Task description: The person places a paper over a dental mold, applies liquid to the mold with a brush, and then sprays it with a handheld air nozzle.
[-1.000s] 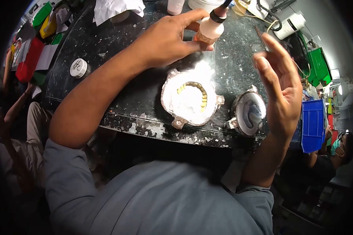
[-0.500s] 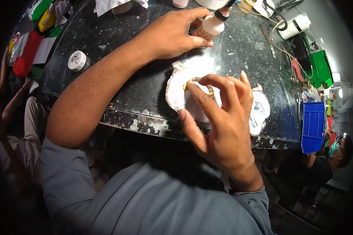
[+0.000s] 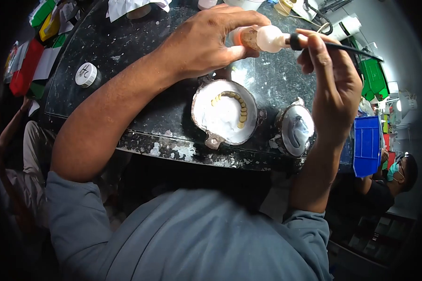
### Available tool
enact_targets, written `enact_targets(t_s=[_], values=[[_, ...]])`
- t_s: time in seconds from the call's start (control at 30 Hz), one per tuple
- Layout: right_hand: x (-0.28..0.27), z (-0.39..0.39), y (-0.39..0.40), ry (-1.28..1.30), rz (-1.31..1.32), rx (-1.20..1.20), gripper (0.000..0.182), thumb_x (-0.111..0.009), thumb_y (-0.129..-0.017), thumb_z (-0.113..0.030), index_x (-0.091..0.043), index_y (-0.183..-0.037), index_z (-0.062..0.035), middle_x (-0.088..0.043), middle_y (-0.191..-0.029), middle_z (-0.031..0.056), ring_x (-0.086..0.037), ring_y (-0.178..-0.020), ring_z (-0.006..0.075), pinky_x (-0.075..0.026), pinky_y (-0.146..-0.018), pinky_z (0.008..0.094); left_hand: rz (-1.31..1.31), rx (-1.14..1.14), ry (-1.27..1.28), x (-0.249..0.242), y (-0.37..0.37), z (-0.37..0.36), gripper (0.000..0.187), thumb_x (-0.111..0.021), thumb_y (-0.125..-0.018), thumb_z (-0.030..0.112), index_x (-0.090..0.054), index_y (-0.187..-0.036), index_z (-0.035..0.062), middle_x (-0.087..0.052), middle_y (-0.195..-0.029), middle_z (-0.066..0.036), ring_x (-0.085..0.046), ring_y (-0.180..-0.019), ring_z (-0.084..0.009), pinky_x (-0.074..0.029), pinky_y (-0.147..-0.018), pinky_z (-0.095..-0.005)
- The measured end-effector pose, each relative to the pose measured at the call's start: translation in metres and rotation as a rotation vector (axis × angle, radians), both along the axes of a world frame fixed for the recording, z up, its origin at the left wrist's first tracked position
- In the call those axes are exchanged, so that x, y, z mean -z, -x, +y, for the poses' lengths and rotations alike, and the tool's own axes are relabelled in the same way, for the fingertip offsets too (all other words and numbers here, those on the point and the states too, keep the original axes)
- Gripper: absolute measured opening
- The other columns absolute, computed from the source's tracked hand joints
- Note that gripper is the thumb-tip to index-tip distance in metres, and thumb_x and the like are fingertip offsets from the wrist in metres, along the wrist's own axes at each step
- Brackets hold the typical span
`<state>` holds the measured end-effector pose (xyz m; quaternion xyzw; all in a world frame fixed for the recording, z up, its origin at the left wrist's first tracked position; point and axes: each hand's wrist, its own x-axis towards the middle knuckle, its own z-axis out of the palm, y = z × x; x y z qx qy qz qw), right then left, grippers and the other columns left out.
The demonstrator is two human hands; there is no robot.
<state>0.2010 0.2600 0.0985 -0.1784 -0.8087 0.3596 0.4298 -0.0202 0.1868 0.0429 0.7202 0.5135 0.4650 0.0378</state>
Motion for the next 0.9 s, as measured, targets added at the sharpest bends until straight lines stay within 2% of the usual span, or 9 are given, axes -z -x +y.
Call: enact_targets(t_s=[0.13,0.2,0.47,0.6,0.67,0.73,0.77,0.83,0.9], values=[[-0.001,-0.008,-0.011,-0.043,0.097,0.044,0.02,-0.062,-0.1,-0.007,-0.071,-0.112,0.0055,-0.074,-0.098,0.0101,-0.067,-0.087,0.0123,-0.053,-0.082,0.0251,-0.009,0.024,0.03,0.001,0.002,0.001,0.048,-0.066,-0.084,0.013,-0.06,-0.128,-0.0018,-0.066,-0.122,-0.022,-0.062,-0.117,-0.0354,-0.049,-0.103,-0.0423],[0.0,-0.008,-0.022,-0.093,0.079,0.09,0.02,-0.061,-0.098,-0.004,-0.071,-0.113,0.0051,-0.073,-0.103,0.0126,-0.068,-0.088,0.0135,-0.053,-0.082,0.0266,0.095,0.017,-0.002,0.001,0.002,0.0,0.047,-0.066,-0.084,0.012,-0.06,-0.129,-0.0019,-0.066,-0.121,-0.022,-0.062,-0.116,-0.0355,-0.049,-0.102,-0.0424],[0.003,-0.01,-0.05,-0.056,0.009,0.018,0.026,-0.065,-0.093,0.002,-0.069,-0.118,0.0066,-0.072,-0.11,0.0152,-0.069,-0.1,0.0194,-0.052,-0.093,0.031,0.077,0.028,-0.035,-0.001,-0.002,-0.001,0.043,-0.069,-0.084,0.013,-0.063,-0.124,-0.0016,-0.068,-0.117,-0.021,-0.065,-0.111,-0.0349,-0.05,-0.099,-0.0421],[0.004,-0.007,-0.058,-0.136,-0.007,-0.003,0.025,-0.065,-0.094,0.0,-0.068,-0.118,0.008,-0.072,-0.109,0.0155,-0.069,-0.092,0.0175,-0.055,-0.086,0.0286,0.098,0.003,-0.014,0.0,-0.004,-0.001,0.043,-0.068,-0.085,0.014,-0.062,-0.125,-0.0005,-0.068,-0.116,-0.022,-0.065,-0.109,-0.0351,-0.05,-0.098,-0.0419],[0.005,-0.006,-0.062,-0.043,0.14,0.08,0.024,-0.064,-0.096,-0.006,-0.069,-0.116,0.0079,-0.073,-0.102,0.0148,-0.068,-0.083,0.0153,-0.056,-0.078,0.0277,0.099,0.003,-0.003,-0.002,-0.005,-0.003,0.044,-0.068,-0.085,0.015,-0.061,-0.126,0.0,-0.068,-0.116,-0.022,-0.065,-0.109,-0.0351,-0.051,-0.098,-0.0419],[0.002,-0.004,-0.064,0.006,0.228,0.088,0.027,-0.057,-0.101,-0.013,-0.068,-0.112,0.0084,-0.073,-0.096,0.0152,-0.067,-0.072,0.0143,-0.055,-0.07,0.0276,0.082,-0.094,0.176,-0.008,-0.007,-0.01,0.041,-0.068,-0.086,0.017,-0.061,-0.122,0.0002,-0.069,-0.112,-0.021,-0.066,-0.106,-0.033,-0.052,-0.095,-0.0412],[-0.001,-0.005,-0.064,0.04,0.225,0.042,0.026,-0.056,-0.1,-0.012,-0.068,-0.11,0.0088,-0.073,-0.094,0.0153,-0.066,-0.071,0.0145,-0.054,-0.067,0.0271,0.08,-0.097,0.177,-0.011,-0.007,-0.01,0.041,-0.068,-0.086,0.017,-0.061,-0.122,0.0002,-0.069,-0.112,-0.021,-0.066,-0.106,-0.033,-0.052,-0.095,-0.0412],[-0.008,-0.013,-0.062,0.094,0.142,-0.024,0.025,-0.055,-0.098,-0.011,-0.068,-0.105,0.0096,-0.072,-0.091,0.0155,-0.065,-0.068,0.0143,-0.052,-0.064,0.0263,-0.108,-0.043,0.475,-0.016,-0.007,-0.008,0.035,-0.069,-0.086,0.019,-0.061,-0.115,0.0005,-0.07,-0.106,-0.019,-0.067,-0.101,-0.0302,-0.052,-0.092,-0.0403],[-0.014,-0.029,-0.055,0.172,-0.003,-0.144,0.022,-0.055,-0.093,-0.008,-0.069,-0.099,0.0091,-0.071,-0.088,0.0146,-0.062,-0.065,0.0132,-0.049,-0.061,0.025,-0.139,-0.046,0.496,-0.016,-0.007,-0.006,0.034,-0.069,-0.087,0.021,-0.061,-0.113,0.0015,-0.07,-0.104,-0.017,-0.068,-0.1,-0.0291,-0.052,-0.09,-0.0398]])
